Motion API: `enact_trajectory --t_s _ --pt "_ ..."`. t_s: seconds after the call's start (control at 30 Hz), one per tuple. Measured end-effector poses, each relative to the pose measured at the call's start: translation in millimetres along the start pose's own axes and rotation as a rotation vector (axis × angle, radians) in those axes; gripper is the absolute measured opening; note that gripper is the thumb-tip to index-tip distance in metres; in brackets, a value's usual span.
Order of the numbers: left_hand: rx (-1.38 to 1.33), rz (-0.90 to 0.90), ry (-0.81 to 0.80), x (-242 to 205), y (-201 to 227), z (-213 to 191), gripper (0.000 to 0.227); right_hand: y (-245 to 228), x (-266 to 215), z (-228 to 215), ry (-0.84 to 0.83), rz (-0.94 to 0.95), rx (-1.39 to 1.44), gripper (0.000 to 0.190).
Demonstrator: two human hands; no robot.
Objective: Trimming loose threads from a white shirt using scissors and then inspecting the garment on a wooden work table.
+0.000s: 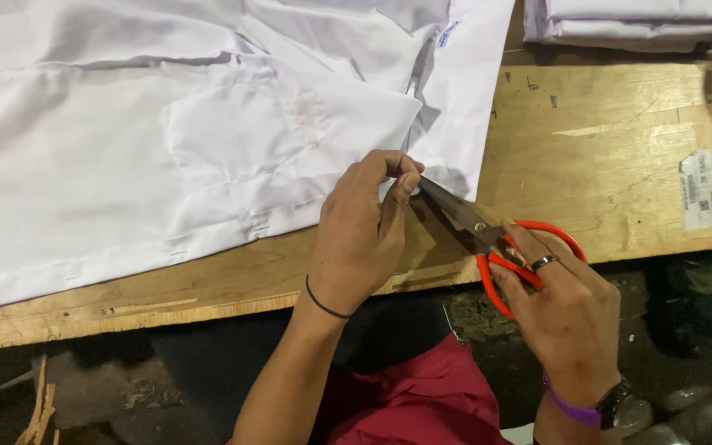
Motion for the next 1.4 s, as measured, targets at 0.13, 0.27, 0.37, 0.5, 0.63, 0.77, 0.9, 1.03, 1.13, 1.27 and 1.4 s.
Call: enact_trajectory --t_s 0.13,0.27,0.37,0.5,0.63,0.77,0.9,1.03,1.13,1.27,1.4 --pt "-0.029 -0.013 0.004 0 -1 0 0.010 1 -1 0 -0.005 0.004 0.015 0.056" --pt "-0.052 -0.020 0.006 1 -2 0 0.007 -1 -2 -2 0.015 -0.002 0.001 0.058" --pt "-0.053 -0.006 0.019 0 1 -2 0.009 1 0 -3 0.004 0.046 0.065 0.056" --pt "-0.049 -0.008 0.011 0 1 -2 0.011 -7 3 -8 0.048 -0.002 0.034 0.052" --pt "-0.031 0.011 0.009 0 1 -1 0.014 -5 2 -3 0.041 -0.021 -0.033 0.054" --pt "-0.035 -0.007 -0.001 0 1 -2 0.013 -4 3 -2 0.035 -0.016 -0.014 0.054" --pt "-0.112 0.002 0.010 -1 1 -3 0.018 -2 4 0 0.004 0.000 0.011 0.056" --pt "-0.242 0.058 0.074 -17 14 -22 0.021 -4 3 -12 0.101 -0.029 0.138 0.051" --pt "-0.073 0.117 -0.081 -59 25 -24 0.017 7 -2 -14 0.121 -0.013 0.248 0.048" --pt "-0.022 0.024 -0.478 -124 -24 -5 0.008 39 -24 6 0.065 0.175 0.685 0.047" --pt "0.590 -0.198 -0.336 -176 -116 -10 0.025 61 -47 12 0.139 0.361 0.889 0.040"
Point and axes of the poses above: each hand's wrist, its own x-axis towards the middle knuckle, its own z-axis out of the palm, y = z × x, the point moved 8 cm from there along x, towards the middle knuckle, and after that the axes turned 7 degrees about -y, right-handed, at the moved point
